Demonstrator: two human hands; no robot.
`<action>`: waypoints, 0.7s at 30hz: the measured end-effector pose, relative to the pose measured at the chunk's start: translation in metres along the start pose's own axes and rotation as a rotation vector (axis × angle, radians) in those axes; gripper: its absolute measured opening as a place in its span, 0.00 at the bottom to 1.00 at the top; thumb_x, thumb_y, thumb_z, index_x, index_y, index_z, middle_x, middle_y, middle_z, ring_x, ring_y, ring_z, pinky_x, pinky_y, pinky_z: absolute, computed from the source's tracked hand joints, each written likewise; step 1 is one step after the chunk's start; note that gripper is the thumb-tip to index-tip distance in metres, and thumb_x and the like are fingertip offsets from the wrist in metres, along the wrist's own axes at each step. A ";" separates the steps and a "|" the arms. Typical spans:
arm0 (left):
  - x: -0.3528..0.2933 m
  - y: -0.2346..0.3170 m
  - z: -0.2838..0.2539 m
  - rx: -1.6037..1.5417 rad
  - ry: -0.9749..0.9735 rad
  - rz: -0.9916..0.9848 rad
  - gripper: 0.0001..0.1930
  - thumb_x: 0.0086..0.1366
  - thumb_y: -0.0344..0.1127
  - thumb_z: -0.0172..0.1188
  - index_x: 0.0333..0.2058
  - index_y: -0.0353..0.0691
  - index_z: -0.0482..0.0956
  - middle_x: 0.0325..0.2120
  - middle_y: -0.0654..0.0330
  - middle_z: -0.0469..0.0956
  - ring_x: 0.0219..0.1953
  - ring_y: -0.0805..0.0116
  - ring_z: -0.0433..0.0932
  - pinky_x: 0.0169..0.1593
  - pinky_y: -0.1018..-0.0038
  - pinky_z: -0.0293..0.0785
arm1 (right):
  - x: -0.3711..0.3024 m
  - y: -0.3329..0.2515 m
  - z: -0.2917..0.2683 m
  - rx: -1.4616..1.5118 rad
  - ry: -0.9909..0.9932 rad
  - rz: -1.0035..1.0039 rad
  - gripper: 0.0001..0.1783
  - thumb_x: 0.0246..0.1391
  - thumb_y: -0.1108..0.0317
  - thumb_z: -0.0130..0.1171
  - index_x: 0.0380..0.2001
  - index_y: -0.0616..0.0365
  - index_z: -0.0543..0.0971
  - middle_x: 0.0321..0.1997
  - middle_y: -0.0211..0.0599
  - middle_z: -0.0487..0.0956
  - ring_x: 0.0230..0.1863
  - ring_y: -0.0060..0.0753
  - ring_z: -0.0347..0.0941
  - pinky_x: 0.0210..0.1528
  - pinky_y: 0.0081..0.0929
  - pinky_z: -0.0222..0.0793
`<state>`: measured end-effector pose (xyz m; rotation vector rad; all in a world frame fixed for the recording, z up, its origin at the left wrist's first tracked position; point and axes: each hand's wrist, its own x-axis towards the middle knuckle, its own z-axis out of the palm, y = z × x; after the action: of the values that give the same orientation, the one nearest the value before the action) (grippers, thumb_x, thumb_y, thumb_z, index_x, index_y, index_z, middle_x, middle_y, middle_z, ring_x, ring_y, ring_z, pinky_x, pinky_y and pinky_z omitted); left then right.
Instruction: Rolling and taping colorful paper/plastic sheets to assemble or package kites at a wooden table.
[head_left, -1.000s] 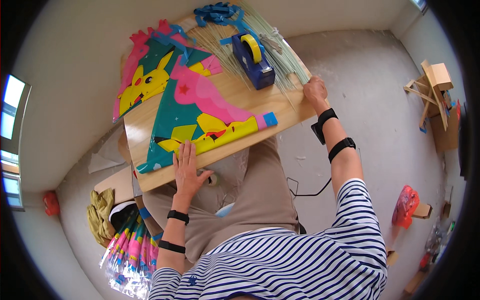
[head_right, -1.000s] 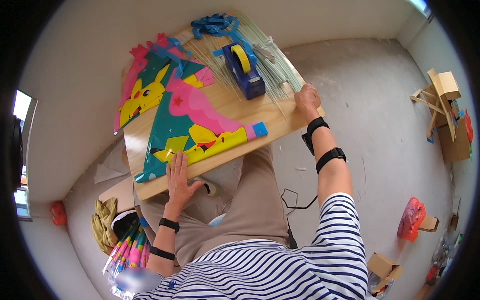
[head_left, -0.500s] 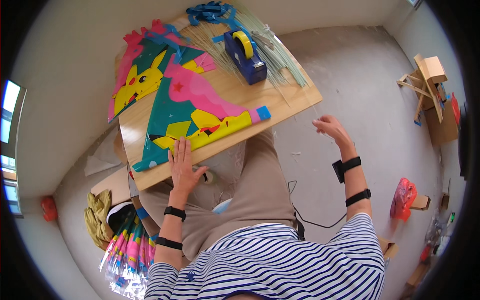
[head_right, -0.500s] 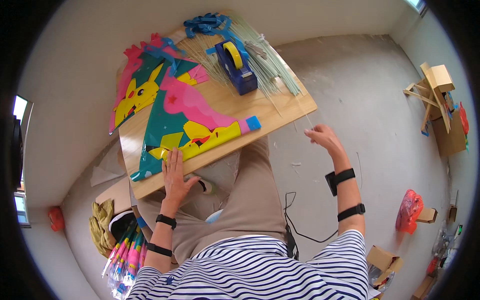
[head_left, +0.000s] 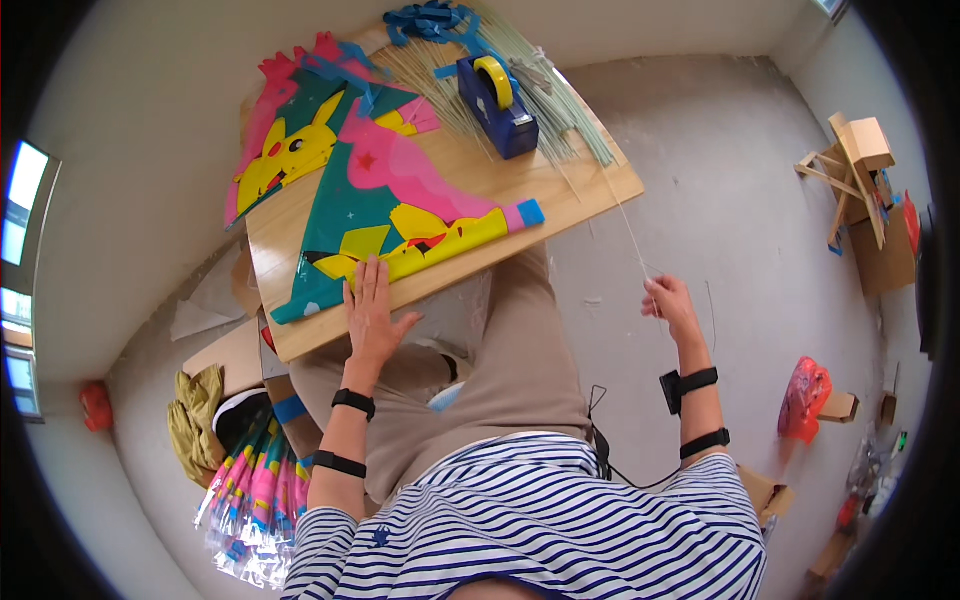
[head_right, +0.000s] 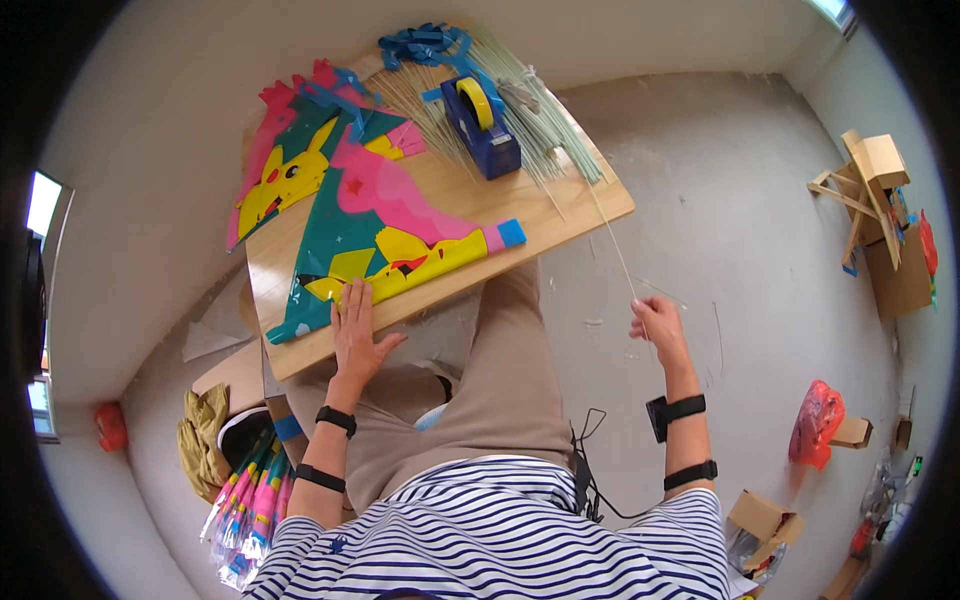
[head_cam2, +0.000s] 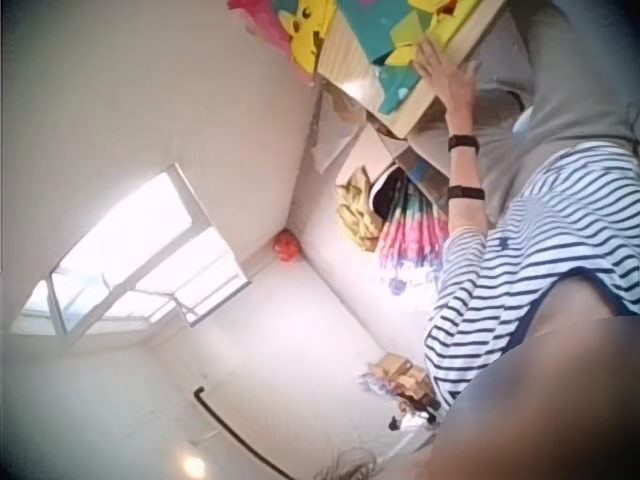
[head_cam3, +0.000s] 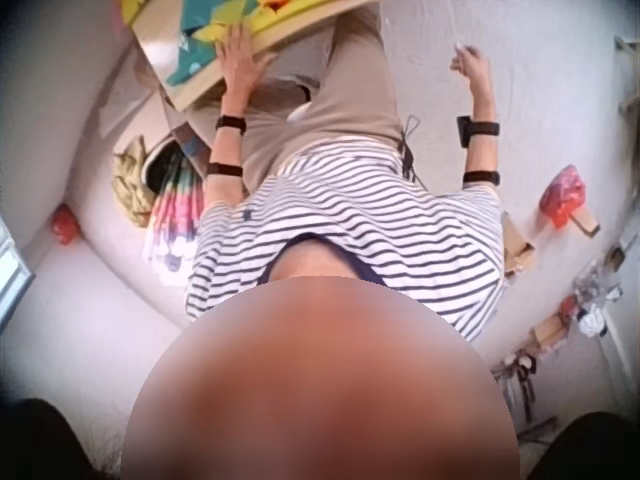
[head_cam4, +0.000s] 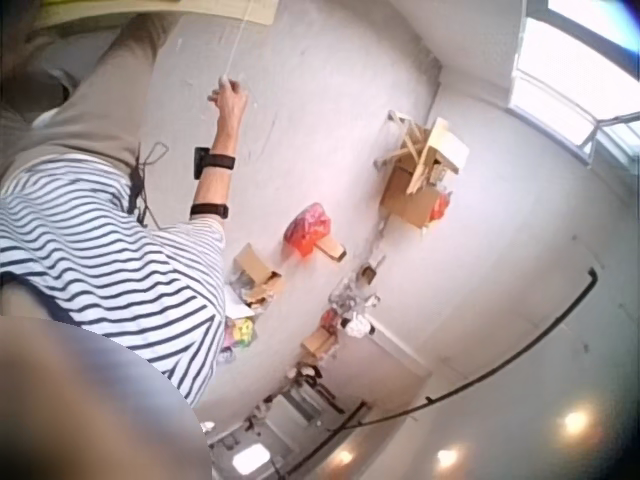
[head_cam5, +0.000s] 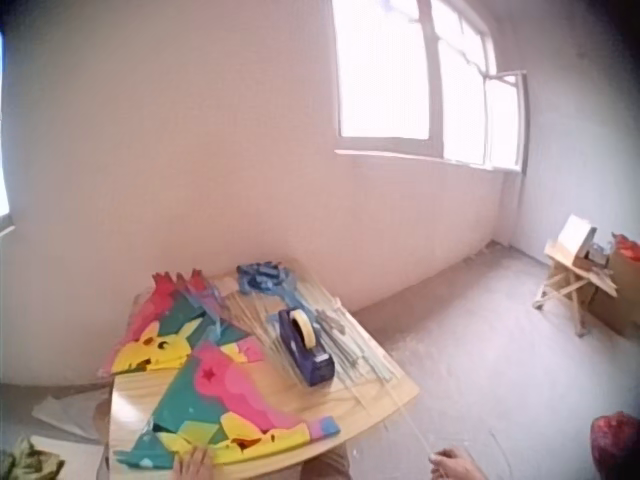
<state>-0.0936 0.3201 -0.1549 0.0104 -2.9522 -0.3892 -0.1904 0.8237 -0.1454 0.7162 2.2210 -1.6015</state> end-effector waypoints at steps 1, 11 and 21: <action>0.001 0.001 0.000 -0.007 -0.007 0.007 0.56 0.49 0.48 0.77 0.72 0.37 0.56 0.75 0.52 0.52 0.77 0.52 0.48 0.75 0.46 0.42 | 0.007 -0.005 0.003 0.041 -0.042 -0.015 0.21 0.61 0.61 0.64 0.49 0.67 0.77 0.28 0.36 0.79 0.23 0.27 0.77 0.24 0.23 0.71; 0.004 0.004 0.004 -0.034 0.019 -0.017 0.54 0.49 0.47 0.77 0.71 0.37 0.58 0.74 0.53 0.54 0.76 0.52 0.50 0.75 0.47 0.42 | 0.107 -0.041 0.052 -0.030 0.226 -0.429 0.10 0.59 0.67 0.63 0.41 0.61 0.83 0.23 0.28 0.77 0.19 0.16 0.66 0.20 0.19 0.58; 0.006 0.010 0.002 -0.070 0.140 -0.083 0.47 0.48 0.48 0.77 0.65 0.37 0.69 0.68 0.50 0.59 0.72 0.45 0.53 0.74 0.49 0.46 | -0.014 -0.068 0.117 0.095 0.191 -0.773 0.06 0.58 0.80 0.60 0.36 0.63 0.84 0.34 0.30 0.79 0.32 0.21 0.72 0.34 0.20 0.67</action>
<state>-0.1000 0.3298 -0.1535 0.1459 -2.8050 -0.4817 -0.2219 0.6936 -0.1227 -0.0085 2.7756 -2.0407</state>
